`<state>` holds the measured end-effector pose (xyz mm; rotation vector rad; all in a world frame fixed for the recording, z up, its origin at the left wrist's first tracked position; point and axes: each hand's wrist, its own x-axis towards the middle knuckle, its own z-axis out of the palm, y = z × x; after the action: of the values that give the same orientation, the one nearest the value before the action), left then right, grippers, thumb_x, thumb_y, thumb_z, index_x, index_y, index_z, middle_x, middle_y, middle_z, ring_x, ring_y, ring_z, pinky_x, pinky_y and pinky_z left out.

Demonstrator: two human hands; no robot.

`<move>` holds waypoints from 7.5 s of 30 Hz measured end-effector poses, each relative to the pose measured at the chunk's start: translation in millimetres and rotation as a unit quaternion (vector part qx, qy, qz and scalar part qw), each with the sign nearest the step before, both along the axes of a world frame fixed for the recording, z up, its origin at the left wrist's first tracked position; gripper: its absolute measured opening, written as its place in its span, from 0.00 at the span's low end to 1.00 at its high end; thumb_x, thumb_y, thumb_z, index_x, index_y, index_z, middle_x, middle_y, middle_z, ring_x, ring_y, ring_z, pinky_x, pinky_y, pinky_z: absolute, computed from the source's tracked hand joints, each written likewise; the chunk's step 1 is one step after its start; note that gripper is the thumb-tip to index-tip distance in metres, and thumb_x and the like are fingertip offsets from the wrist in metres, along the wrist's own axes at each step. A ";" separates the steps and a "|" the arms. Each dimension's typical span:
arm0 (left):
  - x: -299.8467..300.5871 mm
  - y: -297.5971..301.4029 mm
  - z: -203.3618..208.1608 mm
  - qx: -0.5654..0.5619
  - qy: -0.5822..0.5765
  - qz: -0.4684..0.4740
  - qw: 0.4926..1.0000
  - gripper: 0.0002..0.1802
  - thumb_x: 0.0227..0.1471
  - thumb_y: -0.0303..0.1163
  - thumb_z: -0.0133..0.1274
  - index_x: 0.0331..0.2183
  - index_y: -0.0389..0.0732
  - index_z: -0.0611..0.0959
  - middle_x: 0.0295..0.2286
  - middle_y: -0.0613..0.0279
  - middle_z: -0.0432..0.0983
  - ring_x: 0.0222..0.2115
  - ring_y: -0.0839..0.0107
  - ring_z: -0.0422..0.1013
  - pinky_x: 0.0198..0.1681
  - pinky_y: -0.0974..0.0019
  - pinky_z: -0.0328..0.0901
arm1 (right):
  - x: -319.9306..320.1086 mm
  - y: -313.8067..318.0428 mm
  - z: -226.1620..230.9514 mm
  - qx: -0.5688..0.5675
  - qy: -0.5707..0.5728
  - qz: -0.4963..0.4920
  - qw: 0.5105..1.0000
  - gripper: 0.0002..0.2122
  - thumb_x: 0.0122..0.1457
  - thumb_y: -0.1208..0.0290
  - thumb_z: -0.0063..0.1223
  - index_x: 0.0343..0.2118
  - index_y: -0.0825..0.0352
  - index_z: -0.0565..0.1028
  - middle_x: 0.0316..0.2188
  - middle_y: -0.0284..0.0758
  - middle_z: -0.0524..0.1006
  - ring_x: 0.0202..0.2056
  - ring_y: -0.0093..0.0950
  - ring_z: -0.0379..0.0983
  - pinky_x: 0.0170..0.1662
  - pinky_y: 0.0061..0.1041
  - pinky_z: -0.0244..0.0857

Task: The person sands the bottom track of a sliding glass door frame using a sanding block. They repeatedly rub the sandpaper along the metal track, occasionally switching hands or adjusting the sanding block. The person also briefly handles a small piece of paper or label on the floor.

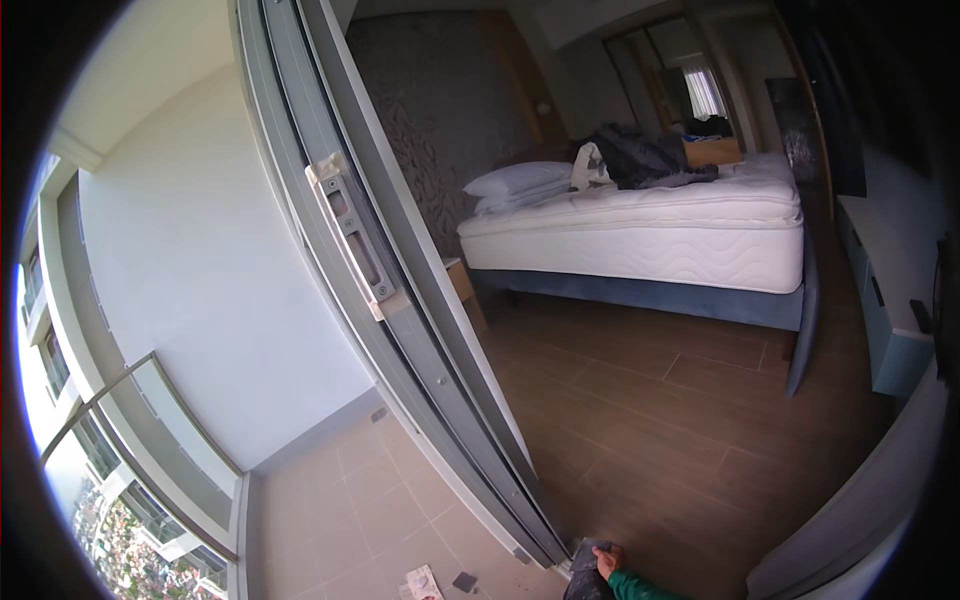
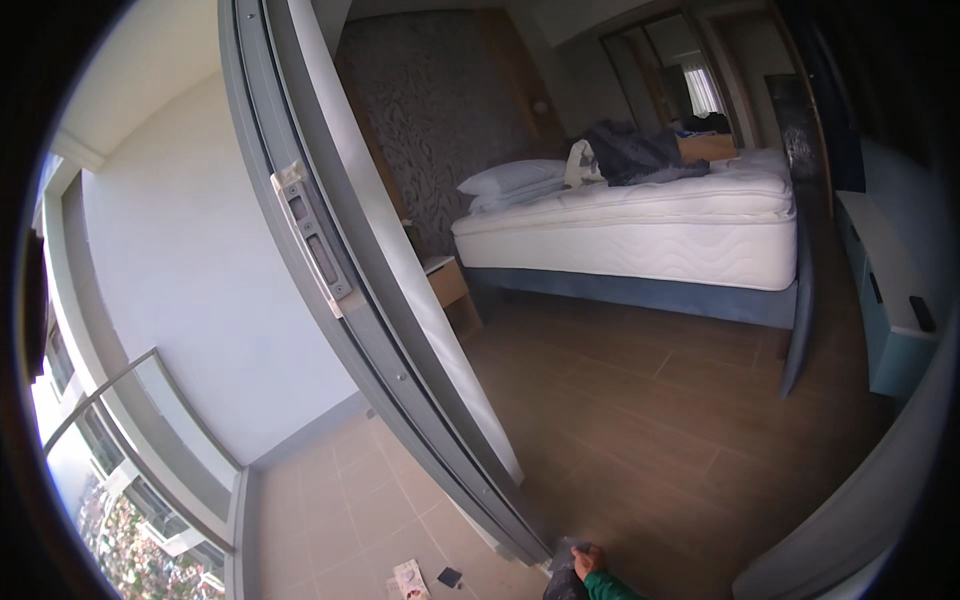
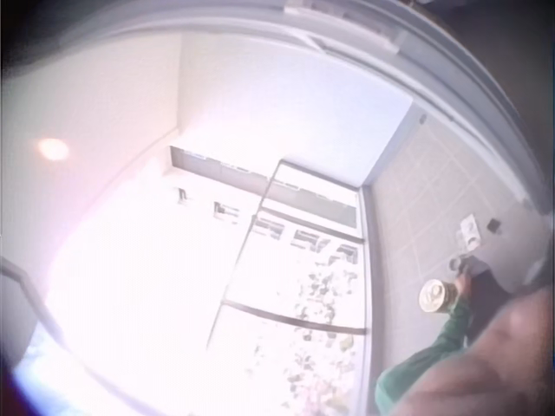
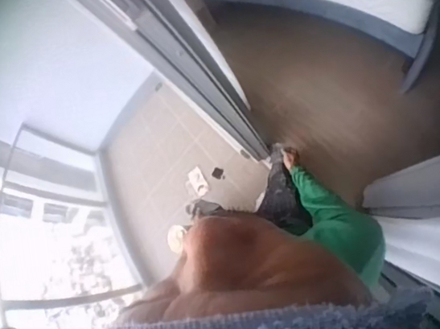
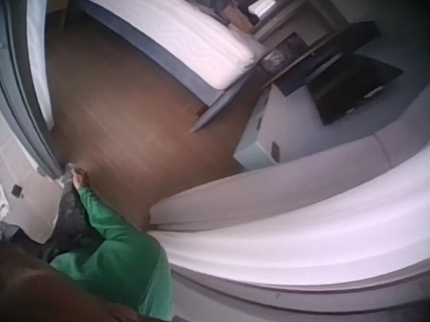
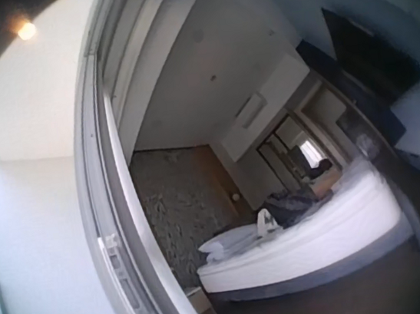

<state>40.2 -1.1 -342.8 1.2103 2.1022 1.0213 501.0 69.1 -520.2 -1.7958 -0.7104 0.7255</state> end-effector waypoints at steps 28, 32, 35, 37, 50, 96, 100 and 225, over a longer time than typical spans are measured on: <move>7.7 -11.3 57.9 -0.035 0.084 0.040 0.995 0.20 0.60 0.30 0.46 0.52 0.34 0.76 0.39 0.51 0.78 0.35 0.60 0.74 0.40 0.57 0.69 | -1.4 -9.3 -3.6 0.087 0.082 0.041 0.992 0.22 0.56 0.59 0.56 0.44 0.74 0.74 0.47 0.57 0.74 0.51 0.55 0.68 0.56 0.43 0.62; 10.7 -16.1 62.4 -0.041 0.089 0.056 0.994 0.20 0.60 0.30 0.45 0.52 0.34 0.76 0.39 0.51 0.78 0.35 0.60 0.74 0.40 0.57 0.69 | 0.5 -8.9 -6.7 0.070 0.102 0.056 0.991 0.23 0.56 0.59 0.57 0.47 0.75 0.73 0.49 0.58 0.72 0.53 0.55 0.66 0.58 0.42 0.60; 12.0 -17.4 60.6 -0.046 0.090 0.059 0.993 0.20 0.60 0.30 0.45 0.52 0.34 0.76 0.39 0.51 0.78 0.35 0.60 0.74 0.40 0.57 0.69 | -0.4 -10.7 -16.4 0.061 0.038 0.048 0.996 0.24 0.56 0.59 0.57 0.48 0.75 0.73 0.49 0.58 0.72 0.53 0.55 0.66 0.58 0.41 0.60; 12.9 -16.5 59.8 -0.046 0.089 0.060 0.993 0.20 0.60 0.30 0.45 0.52 0.34 0.76 0.39 0.51 0.78 0.35 0.60 0.74 0.40 0.57 0.69 | 2.9 -8.4 -26.2 0.047 0.064 0.055 0.995 0.24 0.56 0.59 0.57 0.47 0.75 0.73 0.49 0.57 0.72 0.53 0.54 0.66 0.58 0.41 0.60; -1.8 -17.6 32.1 -0.037 0.049 0.049 0.997 0.20 0.60 0.30 0.45 0.52 0.34 0.76 0.39 0.51 0.79 0.35 0.59 0.74 0.40 0.57 0.69 | 10.0 1.4 -33.4 0.013 0.100 0.046 0.994 0.24 0.53 0.58 0.60 0.45 0.75 0.75 0.47 0.55 0.74 0.53 0.52 0.68 0.56 0.39 0.61; -70.4 12.1 -92.0 -0.026 -0.460 0.208 0.863 0.08 0.58 0.29 0.52 0.35 0.33 0.77 0.24 0.64 0.75 0.20 0.75 0.71 0.19 0.69 0.69 | -455.5 144.4 72.4 -0.135 -0.373 0.616 0.680 0.16 0.60 0.64 0.50 0.48 0.67 0.75 0.39 0.48 0.79 0.41 0.49 0.75 0.46 0.46 0.68; -74.6 8.3 -101.2 -0.027 -0.516 0.232 0.824 0.08 0.58 0.29 0.52 0.35 0.34 0.77 0.25 0.63 0.76 0.20 0.75 0.72 0.19 0.70 0.68 | -481.6 165.6 42.0 -0.154 -0.409 0.633 0.640 0.14 0.60 0.65 0.49 0.45 0.68 0.75 0.38 0.48 0.79 0.41 0.49 0.75 0.46 0.47 0.68; -104.3 -17.7 -93.7 0.069 -0.739 0.352 0.570 0.14 0.52 0.23 0.55 0.43 0.33 0.80 0.39 0.57 0.80 0.40 0.65 0.76 0.49 0.59 0.68 | -477.9 121.0 -3.3 -0.202 -0.355 0.586 0.699 0.17 0.57 0.65 0.49 0.49 0.63 0.76 0.40 0.51 0.78 0.44 0.50 0.74 0.49 0.45 0.67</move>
<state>-64.1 -18.8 -436.5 -0.6601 0.9108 1.6196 23.1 190.1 -523.5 -1.8478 -2.5266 1.0111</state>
